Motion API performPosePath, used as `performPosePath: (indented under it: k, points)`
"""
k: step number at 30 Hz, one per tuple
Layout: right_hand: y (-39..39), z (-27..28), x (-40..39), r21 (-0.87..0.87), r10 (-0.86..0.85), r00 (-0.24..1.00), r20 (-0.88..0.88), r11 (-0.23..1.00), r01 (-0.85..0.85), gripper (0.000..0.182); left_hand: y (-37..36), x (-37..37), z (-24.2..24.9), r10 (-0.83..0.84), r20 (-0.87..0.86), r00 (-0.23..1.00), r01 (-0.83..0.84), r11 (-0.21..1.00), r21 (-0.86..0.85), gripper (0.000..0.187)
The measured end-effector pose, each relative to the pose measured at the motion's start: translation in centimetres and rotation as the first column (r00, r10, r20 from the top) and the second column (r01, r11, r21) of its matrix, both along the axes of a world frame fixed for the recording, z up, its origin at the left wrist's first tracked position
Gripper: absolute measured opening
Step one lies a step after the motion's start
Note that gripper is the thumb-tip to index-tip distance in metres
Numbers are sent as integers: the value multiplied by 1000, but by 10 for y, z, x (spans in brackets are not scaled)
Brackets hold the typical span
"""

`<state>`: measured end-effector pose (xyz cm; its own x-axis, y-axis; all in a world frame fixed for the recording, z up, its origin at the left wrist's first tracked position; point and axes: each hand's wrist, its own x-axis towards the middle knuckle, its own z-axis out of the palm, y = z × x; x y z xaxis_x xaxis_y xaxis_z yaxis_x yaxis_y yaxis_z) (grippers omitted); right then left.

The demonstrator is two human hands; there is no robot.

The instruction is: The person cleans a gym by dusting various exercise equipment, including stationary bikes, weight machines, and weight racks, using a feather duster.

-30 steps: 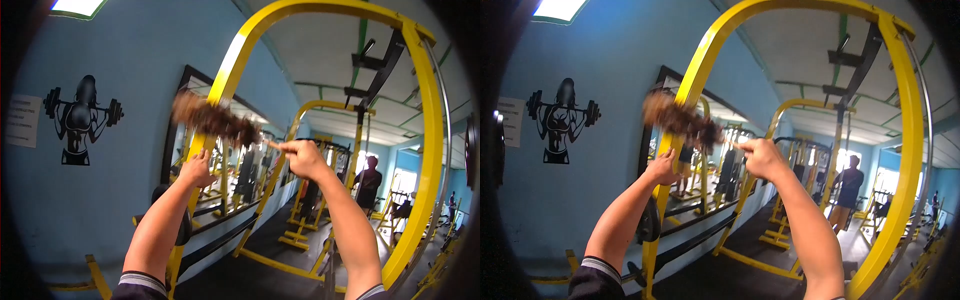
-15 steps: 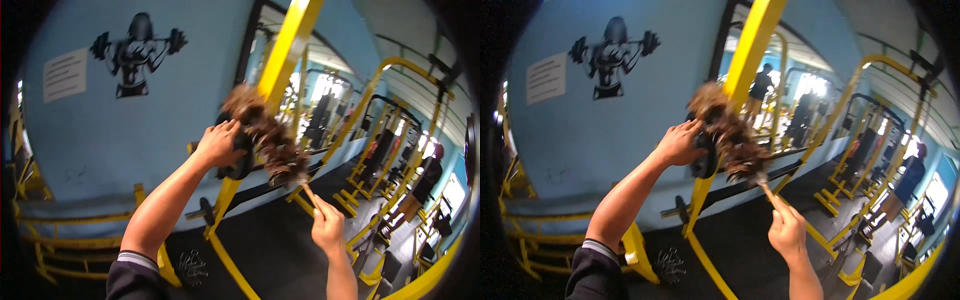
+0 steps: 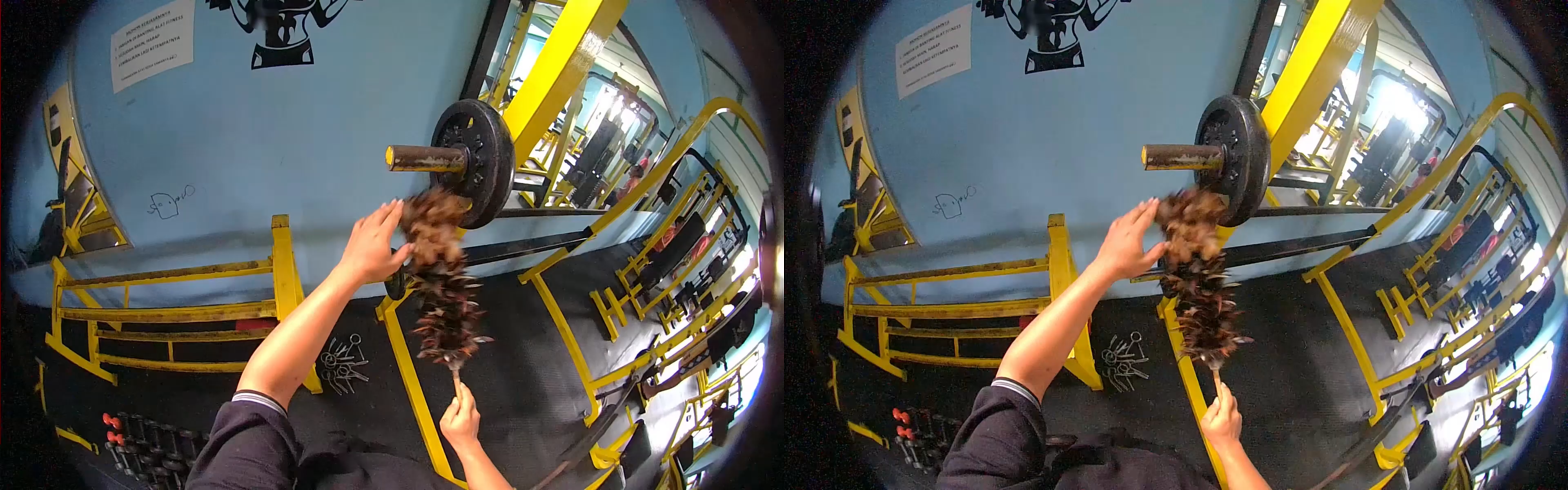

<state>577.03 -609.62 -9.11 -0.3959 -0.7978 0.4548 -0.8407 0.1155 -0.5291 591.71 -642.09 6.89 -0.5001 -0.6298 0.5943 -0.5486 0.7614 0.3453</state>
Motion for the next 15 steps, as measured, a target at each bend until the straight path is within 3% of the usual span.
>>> performPosePath:
  k: [1,3,5,8,10,11,13,15]
  points:
    - [-5,0,-1,117,-21,998,53,993,15,38,-2,0,-13,-45,-51,998,50,992,114,73]
    - [-29,6,-3,80,-5,999,44,997,1,37,-6,-1,-34,-79,-56,995,87,983,163,73]
    - [-53,15,0,7,-98,992,76,995,98,34,-3,-2,-47,-147,-32,989,150,942,301,73]
    - [-72,12,-5,159,-138,985,107,980,120,36,-4,-5,-71,-163,-94,982,186,922,339,73]
    - [-80,10,-5,367,-191,973,131,921,132,38,-2,-7,-86,-165,-100,981,191,895,403,74]
    - [-84,2,-5,370,-182,975,127,921,124,38,-1,-5,-92,-172,-80,982,189,861,472,76]
    - [-92,-22,-9,135,-183,976,122,977,166,36,-1,-6,-113,-174,-62,983,182,847,500,78]
    - [-107,-19,-12,144,-177,981,73,976,165,36,-1,-7,-133,-176,-36,984,165,801,576,80]
